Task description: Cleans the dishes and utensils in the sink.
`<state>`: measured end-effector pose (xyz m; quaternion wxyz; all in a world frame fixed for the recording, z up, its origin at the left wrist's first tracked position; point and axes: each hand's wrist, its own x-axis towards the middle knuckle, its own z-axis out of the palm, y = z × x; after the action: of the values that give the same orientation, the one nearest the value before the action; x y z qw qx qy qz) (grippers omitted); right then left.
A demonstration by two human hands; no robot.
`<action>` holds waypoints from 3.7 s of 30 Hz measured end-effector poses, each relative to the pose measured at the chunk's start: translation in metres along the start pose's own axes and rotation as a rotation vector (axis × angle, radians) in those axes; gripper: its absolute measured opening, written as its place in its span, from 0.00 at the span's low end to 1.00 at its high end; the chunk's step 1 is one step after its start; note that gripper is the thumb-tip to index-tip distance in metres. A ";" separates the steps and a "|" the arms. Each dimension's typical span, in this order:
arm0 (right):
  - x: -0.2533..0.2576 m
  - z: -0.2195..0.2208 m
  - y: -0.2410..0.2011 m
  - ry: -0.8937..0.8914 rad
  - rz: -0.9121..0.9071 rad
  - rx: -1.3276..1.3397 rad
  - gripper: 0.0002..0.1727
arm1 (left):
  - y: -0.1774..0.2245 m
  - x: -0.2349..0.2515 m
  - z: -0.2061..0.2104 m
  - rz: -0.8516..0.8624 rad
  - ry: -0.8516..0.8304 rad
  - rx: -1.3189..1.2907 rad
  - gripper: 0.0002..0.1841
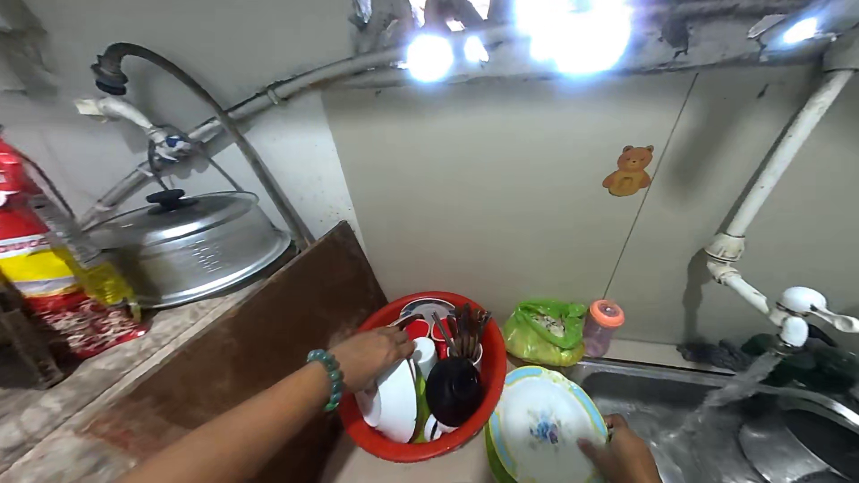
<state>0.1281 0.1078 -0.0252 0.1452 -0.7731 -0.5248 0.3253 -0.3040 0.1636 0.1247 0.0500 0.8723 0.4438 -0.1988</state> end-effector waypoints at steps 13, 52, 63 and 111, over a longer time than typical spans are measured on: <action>0.015 -0.070 0.078 0.021 -0.025 0.528 0.21 | 0.026 0.016 -0.035 -0.209 0.066 -0.208 0.54; 0.071 -0.120 0.130 0.252 -0.203 -0.251 0.41 | 0.401 0.275 -0.027 -0.269 0.304 -1.597 0.19; 0.049 -0.134 0.097 0.044 -0.274 -0.162 0.35 | 0.397 0.282 -0.035 -0.270 0.394 -1.656 0.17; 0.037 -0.185 0.033 0.431 -0.020 1.278 0.26 | 0.430 0.314 -0.043 0.223 0.668 -1.482 0.36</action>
<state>0.2816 0.1496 0.0812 0.6786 -0.5780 -0.1953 0.4089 0.2161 0.1533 0.0030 0.4980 0.6651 0.3621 0.4226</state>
